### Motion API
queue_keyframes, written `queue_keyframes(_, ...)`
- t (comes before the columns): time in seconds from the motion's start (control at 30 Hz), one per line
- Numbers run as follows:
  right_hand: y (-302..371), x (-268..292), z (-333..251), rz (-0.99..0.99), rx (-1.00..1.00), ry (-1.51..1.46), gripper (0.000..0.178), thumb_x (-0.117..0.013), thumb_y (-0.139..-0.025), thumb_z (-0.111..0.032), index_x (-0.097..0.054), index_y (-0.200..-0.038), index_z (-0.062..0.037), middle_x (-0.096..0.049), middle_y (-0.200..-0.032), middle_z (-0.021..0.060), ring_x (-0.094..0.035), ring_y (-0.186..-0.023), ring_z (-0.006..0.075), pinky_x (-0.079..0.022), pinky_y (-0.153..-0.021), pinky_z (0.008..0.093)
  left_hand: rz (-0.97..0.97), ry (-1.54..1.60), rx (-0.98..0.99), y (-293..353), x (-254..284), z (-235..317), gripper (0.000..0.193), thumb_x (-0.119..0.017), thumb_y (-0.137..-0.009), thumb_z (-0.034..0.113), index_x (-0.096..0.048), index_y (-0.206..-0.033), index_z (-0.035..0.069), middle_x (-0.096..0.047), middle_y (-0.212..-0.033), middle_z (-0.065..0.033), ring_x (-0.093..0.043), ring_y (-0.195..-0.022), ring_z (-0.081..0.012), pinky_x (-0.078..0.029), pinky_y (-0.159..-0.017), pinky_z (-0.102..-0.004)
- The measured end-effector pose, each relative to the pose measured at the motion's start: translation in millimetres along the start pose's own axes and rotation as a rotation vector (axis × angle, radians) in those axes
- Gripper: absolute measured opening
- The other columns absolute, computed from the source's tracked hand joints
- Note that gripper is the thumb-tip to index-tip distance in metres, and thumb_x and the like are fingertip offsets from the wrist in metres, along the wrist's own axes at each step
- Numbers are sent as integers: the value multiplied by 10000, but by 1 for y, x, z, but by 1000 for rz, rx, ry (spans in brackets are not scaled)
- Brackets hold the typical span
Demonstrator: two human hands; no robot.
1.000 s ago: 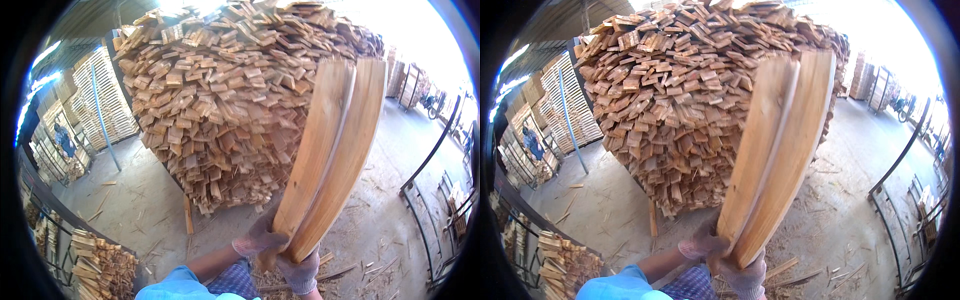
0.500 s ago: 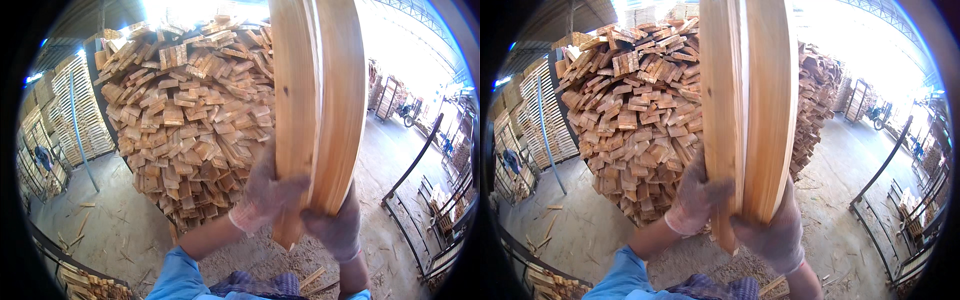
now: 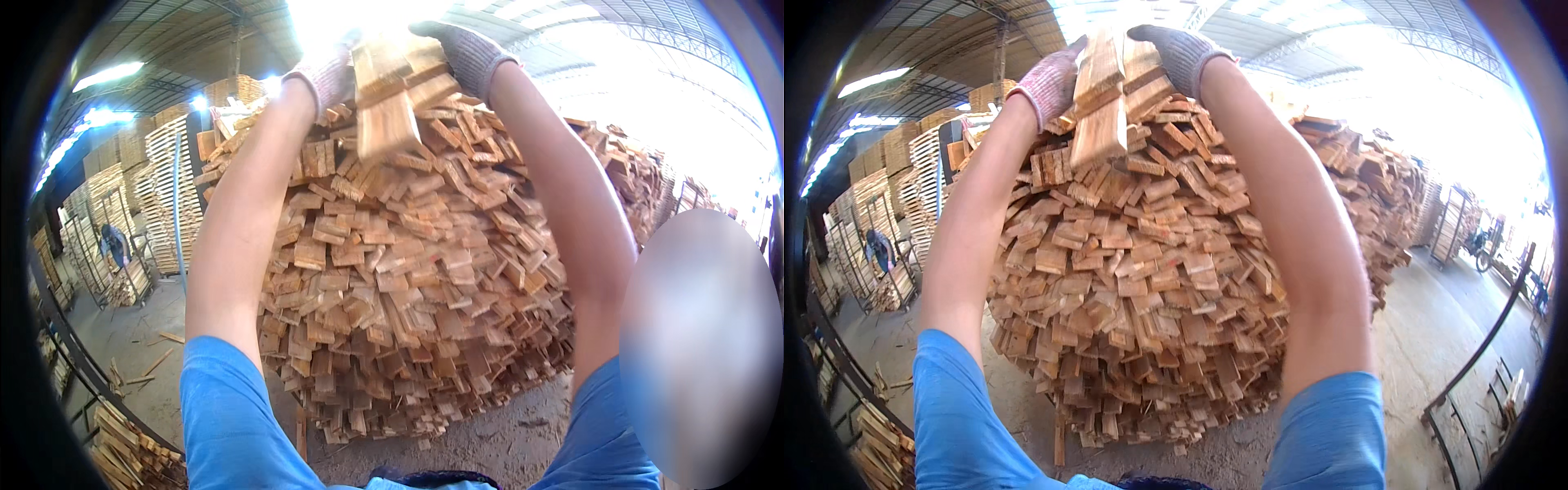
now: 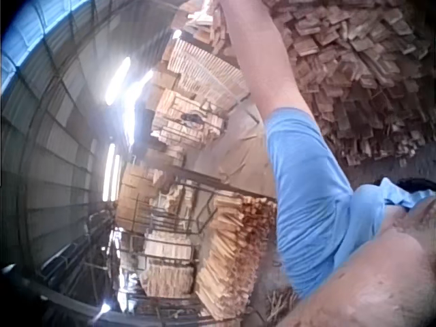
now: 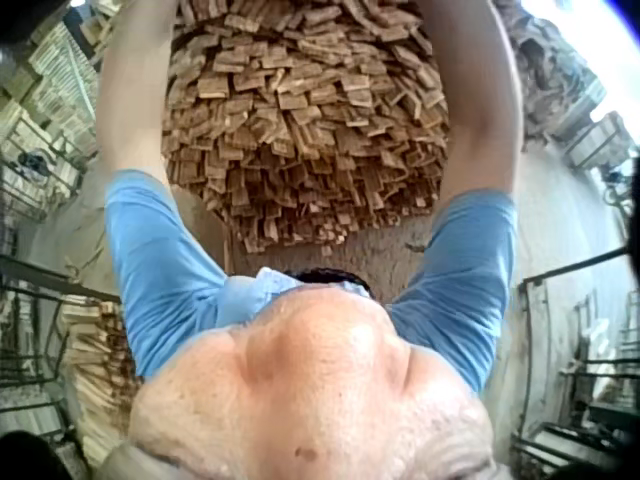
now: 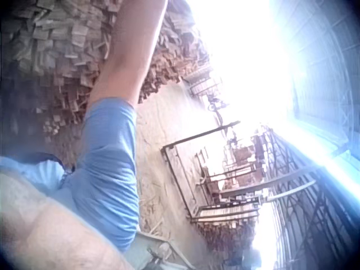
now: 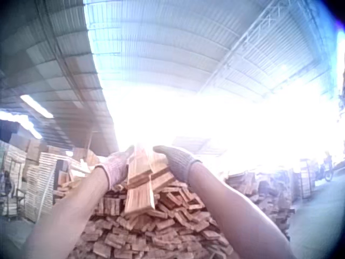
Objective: The person gathers scattered wooden planks from the floor and stacks them into a large pile. They also feed individual planks into a wood processing machine and arrange the processed pieces into a neat stack.
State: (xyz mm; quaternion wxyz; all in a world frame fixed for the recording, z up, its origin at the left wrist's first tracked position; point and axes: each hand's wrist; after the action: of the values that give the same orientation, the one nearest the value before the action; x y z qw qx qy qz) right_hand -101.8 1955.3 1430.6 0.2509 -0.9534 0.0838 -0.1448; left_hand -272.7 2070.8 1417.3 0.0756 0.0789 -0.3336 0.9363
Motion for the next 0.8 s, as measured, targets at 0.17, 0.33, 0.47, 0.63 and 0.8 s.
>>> queue_keyframes(0.17,-116,43,105,-6,587,1145,741,-574,-1002,-489,-321,-1563,-76,-663,-1250,198,-693,-987,261,-574,-980,411,152,-343,-374,29,-9,-9,1043,-464,-903,808,-254,-1608,68,-374,-1592,-229,-405,-1456,-359,-347,-1198,-428)
queue_keyframes(0.33,-94,46,133,334,568,553,858,-466,-952,-707,-539,-1412,14,-655,-1278,285,-646,-1185,396,-512,-1018,484,305,-902,-891,46,-46,-40,897,-582,-912,703,-408,-1551,97,-449,-1538,-226,-450,-1413,-384,-378,-1159,-473)
queue_keyframes(0.47,-96,53,156,532,774,876,796,-497,-957,-672,-521,-1440,-39,-666,-1264,236,-593,-1263,361,-473,-1058,496,536,-1038,-1234,15,-66,-53,730,-646,-938,566,-506,-1471,87,-569,-1410,-217,-563,-1291,-376,-420,-1115,-461)
queue_keyframes(0.63,-110,53,175,487,746,1079,743,-485,-941,-708,-678,-1257,-64,-695,-1235,170,-612,-1222,344,-430,-1044,488,566,-1092,-1200,-29,-71,-61,452,-642,-988,388,-627,-1352,119,-666,-1290,-155,-660,-1124,-339,-467,-1039,-469)
queue_keyframes(0.8,-89,67,161,212,714,993,605,-454,-988,-556,-726,-1147,-40,-714,-1148,237,-688,-1071,392,-476,-995,498,382,-1607,-936,-81,-40,-115,465,-611,-970,320,-602,-1385,110,-626,-1331,-194,-572,-1253,-357,-444,-1078,-457)
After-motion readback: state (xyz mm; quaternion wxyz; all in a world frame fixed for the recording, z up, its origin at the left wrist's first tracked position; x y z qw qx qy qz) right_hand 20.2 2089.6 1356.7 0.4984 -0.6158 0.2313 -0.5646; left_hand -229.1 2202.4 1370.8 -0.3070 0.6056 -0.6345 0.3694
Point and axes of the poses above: each hand's wrist, its own y-axis away from the middle knuckle, its own x-axis out of the back of the hand, z = x × y
